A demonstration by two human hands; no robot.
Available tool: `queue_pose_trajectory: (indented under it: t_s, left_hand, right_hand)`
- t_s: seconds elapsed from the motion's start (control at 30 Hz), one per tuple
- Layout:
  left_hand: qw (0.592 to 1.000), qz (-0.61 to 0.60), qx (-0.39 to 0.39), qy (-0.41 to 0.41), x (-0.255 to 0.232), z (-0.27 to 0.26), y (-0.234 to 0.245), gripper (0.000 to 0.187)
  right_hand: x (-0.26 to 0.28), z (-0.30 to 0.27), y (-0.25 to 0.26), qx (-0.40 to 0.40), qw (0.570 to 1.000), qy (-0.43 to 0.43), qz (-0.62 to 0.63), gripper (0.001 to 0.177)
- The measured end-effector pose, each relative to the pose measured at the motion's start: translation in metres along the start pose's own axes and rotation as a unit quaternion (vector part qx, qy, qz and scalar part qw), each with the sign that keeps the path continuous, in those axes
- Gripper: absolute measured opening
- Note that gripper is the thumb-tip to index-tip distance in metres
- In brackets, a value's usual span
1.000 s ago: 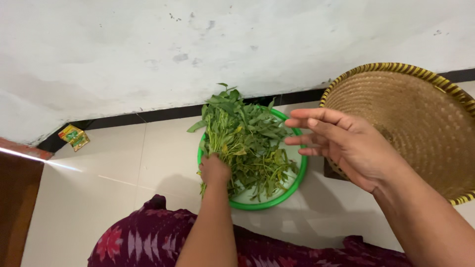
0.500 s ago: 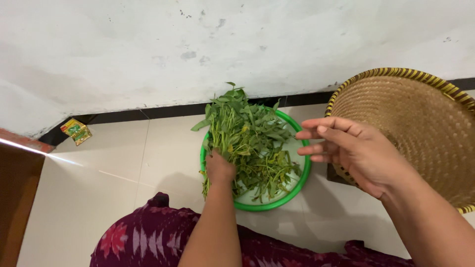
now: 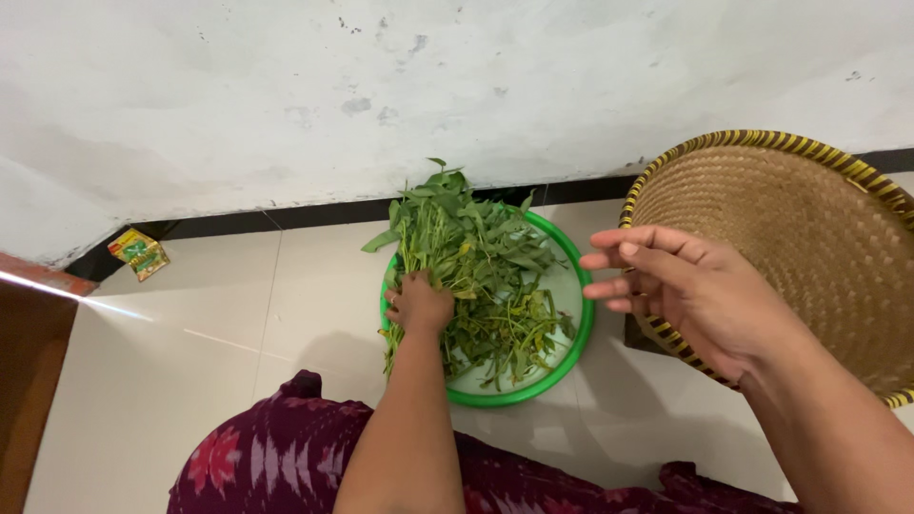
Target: The person picks leafy green vegetables from a green plastic bowl, removes the leaves from the stems by hand, and places the leaves into a woven basket. The stems are discarded back into the bowl.
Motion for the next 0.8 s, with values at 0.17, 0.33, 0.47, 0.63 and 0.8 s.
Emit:
queue_pose_trajectory:
  t_s: [0.17,0.33,0.47,0.63,0.8]
  left_hand:
    - [0.990,-0.133,-0.043,0.034,0.007,0.000,0.018,0.023]
    - [0.933,-0.345,-0.102,-0.003,0.004,-0.009,0.046,0.022]
    - [0.901,-0.421,-0.090,-0.052,-0.015,-0.017,0.073,0.031]
    - [0.913,-0.398,-0.062,-0.057,-0.038,-0.030,0.108,0.024]
    - [0.935,-0.328,-0.095,-0.095,-0.053,-0.049,0.145,0.019]
  right_hand:
    - [-0.001,0.004,-0.005,0.014,1.000,0.011,0.010,0.035]
    - [-0.004,0.004,-0.006,0.022,1.000,0.009,0.017,0.034]
    - [-0.003,0.005,-0.003,0.014,1.000,0.009,0.019,0.032]
    - [-0.001,0.003,0.000,0.017,0.999,0.024,0.035,0.032]
    - [-0.001,0.000,0.002,0.021,0.999,0.038,0.027,0.031]
Point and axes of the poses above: each hand's wrist, its own z-axis towards the middle knuckle, its own y-axis out of the back of the hand, x = y × z, the point moved 9 cm from there along z, towards the middle knuckle, and after that the axes turned 15 degrees about y, right-handed, at the moved point
